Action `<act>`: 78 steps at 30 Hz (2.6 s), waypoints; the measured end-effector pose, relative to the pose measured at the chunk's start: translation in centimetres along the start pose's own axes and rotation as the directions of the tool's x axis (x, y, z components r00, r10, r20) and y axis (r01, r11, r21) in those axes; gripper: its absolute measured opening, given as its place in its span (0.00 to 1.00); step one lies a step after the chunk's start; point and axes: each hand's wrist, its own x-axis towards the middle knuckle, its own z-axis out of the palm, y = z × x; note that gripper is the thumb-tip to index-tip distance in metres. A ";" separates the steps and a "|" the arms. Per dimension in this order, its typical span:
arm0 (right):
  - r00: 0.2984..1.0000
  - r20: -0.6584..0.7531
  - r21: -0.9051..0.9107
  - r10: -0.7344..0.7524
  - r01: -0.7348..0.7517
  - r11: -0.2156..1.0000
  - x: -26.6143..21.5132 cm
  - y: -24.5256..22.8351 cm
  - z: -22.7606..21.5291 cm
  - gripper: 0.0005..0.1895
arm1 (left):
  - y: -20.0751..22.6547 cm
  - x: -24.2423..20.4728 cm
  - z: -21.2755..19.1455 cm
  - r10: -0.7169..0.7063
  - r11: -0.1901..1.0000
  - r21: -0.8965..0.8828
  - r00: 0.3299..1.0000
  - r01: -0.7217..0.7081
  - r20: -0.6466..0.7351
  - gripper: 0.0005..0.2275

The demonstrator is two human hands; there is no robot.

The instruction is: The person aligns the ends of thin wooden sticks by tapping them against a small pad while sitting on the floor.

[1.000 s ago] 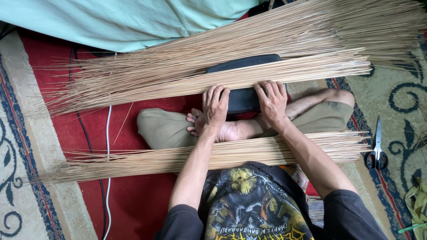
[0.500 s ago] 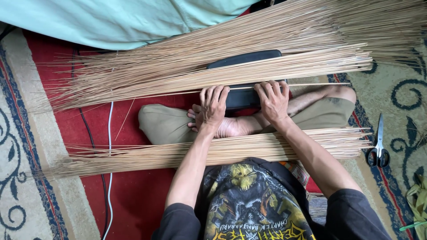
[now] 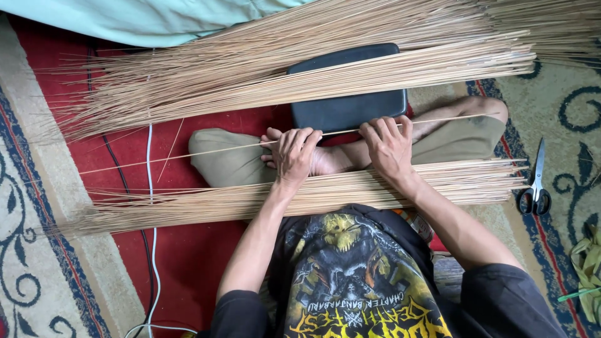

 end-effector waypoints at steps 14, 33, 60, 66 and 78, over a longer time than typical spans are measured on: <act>0.959 0.277 0.182 0.057 -0.110 0.977 -5.6 -2.4 -3.9 0.09 | 3.9 -4.8 -4.7 -0.155 0.933 -0.295 0.971 0.205 0.184 0.05; 0.927 0.364 0.279 0.093 -0.204 0.938 -10.6 -3.2 -6.4 0.04 | 5.0 -9.5 -6.2 -0.256 0.888 -0.335 0.943 0.317 0.213 0.07; 0.834 0.414 0.481 0.366 -0.541 0.690 -10.1 -2.3 -5.2 0.06 | 4.0 -7.1 -8.1 -0.448 0.750 -0.343 0.816 0.565 0.365 0.12; 0.885 0.329 0.451 0.330 -0.454 0.768 -9.0 -1.1 -3.2 0.07 | 3.5 -5.8 -7.3 -0.442 0.750 -0.391 0.844 0.533 0.303 0.09; 0.930 0.157 0.422 0.331 -0.367 0.829 -2.2 1.0 0.0 0.06 | 2.7 -0.6 -3.9 -0.330 0.900 -0.288 0.943 0.327 0.040 0.05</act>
